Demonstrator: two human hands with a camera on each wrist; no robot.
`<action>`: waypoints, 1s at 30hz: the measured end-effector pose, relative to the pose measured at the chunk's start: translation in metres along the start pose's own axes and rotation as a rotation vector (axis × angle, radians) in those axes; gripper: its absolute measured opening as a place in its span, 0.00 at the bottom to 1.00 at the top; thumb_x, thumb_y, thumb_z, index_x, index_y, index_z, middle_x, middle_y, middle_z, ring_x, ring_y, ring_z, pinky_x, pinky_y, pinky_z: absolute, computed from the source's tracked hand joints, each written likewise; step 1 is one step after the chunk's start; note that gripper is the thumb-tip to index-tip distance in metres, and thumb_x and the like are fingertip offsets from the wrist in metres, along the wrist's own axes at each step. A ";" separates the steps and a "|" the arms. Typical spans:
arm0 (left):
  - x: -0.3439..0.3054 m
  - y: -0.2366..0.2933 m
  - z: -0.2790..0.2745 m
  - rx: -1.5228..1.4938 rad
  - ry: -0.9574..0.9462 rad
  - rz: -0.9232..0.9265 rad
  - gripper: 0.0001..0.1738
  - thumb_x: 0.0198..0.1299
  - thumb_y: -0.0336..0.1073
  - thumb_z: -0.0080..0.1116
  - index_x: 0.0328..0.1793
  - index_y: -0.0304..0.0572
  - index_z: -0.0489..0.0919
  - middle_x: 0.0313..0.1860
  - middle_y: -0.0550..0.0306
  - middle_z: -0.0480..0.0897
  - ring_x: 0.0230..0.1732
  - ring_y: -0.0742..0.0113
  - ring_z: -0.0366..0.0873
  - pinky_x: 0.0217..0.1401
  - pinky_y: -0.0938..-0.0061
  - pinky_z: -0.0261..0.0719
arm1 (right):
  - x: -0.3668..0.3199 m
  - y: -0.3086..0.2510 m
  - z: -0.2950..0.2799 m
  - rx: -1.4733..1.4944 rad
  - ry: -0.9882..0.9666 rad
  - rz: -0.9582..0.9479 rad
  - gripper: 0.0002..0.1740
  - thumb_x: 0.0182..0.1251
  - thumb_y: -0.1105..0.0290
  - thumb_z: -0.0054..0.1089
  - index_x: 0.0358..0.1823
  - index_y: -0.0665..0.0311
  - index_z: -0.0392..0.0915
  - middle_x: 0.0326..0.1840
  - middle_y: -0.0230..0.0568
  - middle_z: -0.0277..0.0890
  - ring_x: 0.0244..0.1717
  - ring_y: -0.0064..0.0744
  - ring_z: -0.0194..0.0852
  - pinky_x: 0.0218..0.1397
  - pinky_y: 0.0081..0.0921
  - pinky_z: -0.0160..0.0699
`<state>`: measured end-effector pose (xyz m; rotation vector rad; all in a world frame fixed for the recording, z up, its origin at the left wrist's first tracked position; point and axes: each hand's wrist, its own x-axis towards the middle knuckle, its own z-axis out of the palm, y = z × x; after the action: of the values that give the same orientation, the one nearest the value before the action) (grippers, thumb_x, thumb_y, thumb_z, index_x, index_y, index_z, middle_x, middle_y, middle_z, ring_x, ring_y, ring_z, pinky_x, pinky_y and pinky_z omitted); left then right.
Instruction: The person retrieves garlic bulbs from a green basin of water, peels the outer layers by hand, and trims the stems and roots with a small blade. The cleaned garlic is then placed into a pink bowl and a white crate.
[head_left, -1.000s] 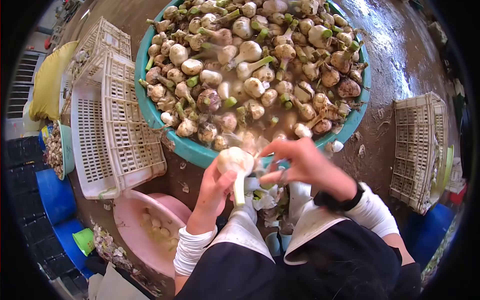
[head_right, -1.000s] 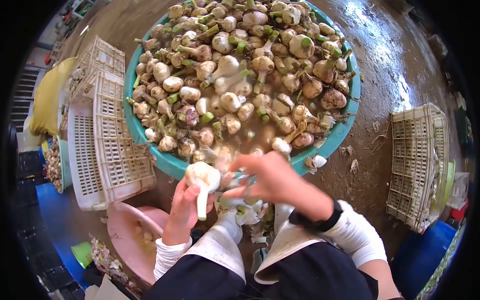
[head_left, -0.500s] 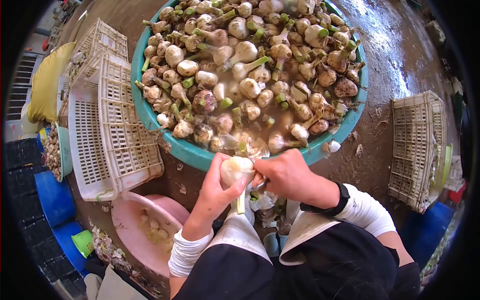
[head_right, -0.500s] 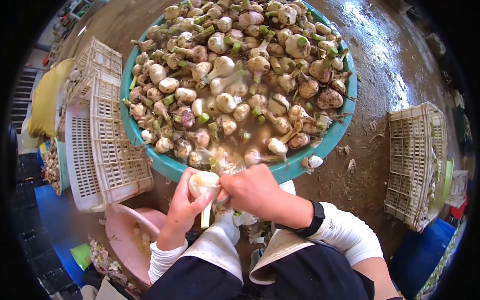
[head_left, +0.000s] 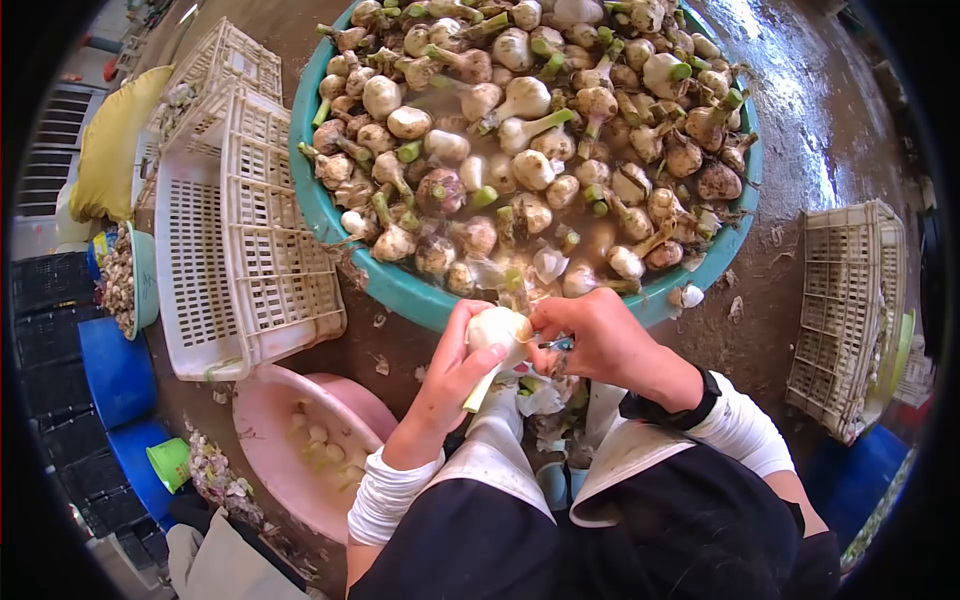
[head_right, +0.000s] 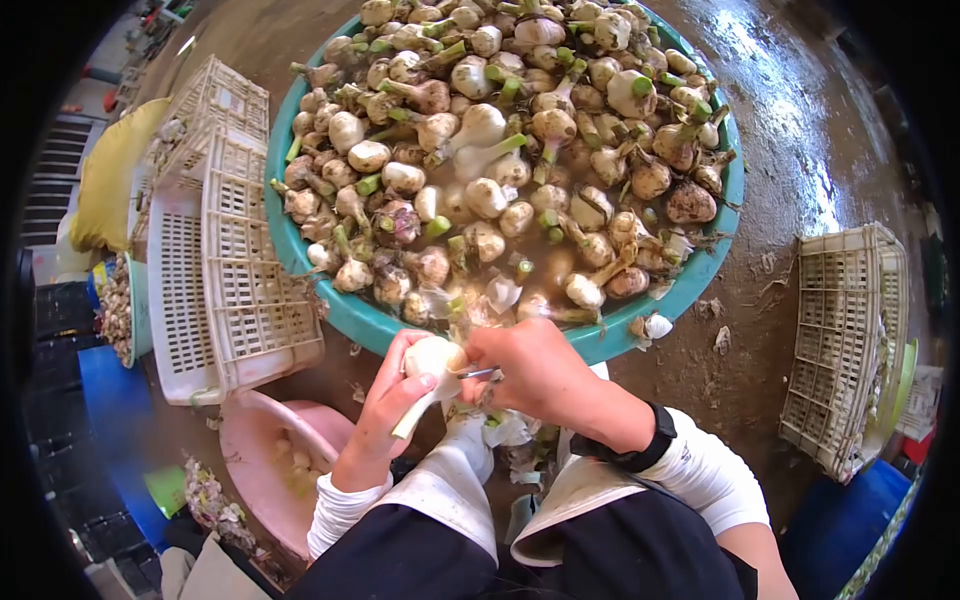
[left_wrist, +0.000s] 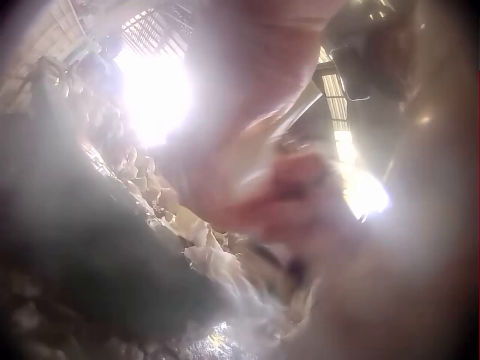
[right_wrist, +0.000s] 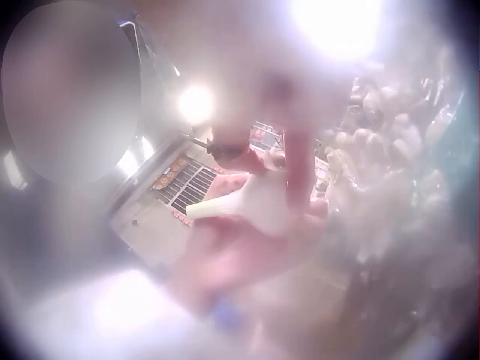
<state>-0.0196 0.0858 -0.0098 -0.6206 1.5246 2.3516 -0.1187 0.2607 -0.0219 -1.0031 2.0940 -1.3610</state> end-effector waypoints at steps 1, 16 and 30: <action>0.000 0.001 0.002 -0.082 -0.018 0.009 0.30 0.56 0.40 0.59 0.62 0.40 0.62 0.48 0.56 0.73 0.49 0.72 0.73 0.48 0.77 0.75 | 0.000 -0.006 0.000 0.000 0.001 -0.002 0.16 0.46 0.62 0.73 0.32 0.61 0.76 0.21 0.41 0.79 0.24 0.43 0.82 0.25 0.34 0.77; 0.000 0.006 -0.021 0.233 -0.069 0.146 0.55 0.40 0.25 0.65 0.78 0.47 0.52 0.50 0.57 0.67 0.54 0.69 0.68 0.60 0.76 0.66 | 0.005 0.008 -0.027 -0.276 -0.356 0.002 0.17 0.47 0.57 0.74 0.32 0.59 0.82 0.21 0.42 0.79 0.23 0.42 0.81 0.28 0.33 0.78; -0.010 0.013 -0.002 1.122 0.079 0.388 0.53 0.43 0.31 0.71 0.77 0.37 0.56 0.46 0.52 0.73 0.47 0.62 0.73 0.53 0.72 0.73 | 0.021 -0.032 0.000 -0.337 -0.311 0.009 0.14 0.42 0.67 0.72 0.25 0.65 0.75 0.16 0.45 0.74 0.23 0.50 0.78 0.26 0.40 0.74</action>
<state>-0.0163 0.0791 0.0046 -0.1211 2.7561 1.2460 -0.1209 0.2366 0.0077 -1.2455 2.1178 -0.7957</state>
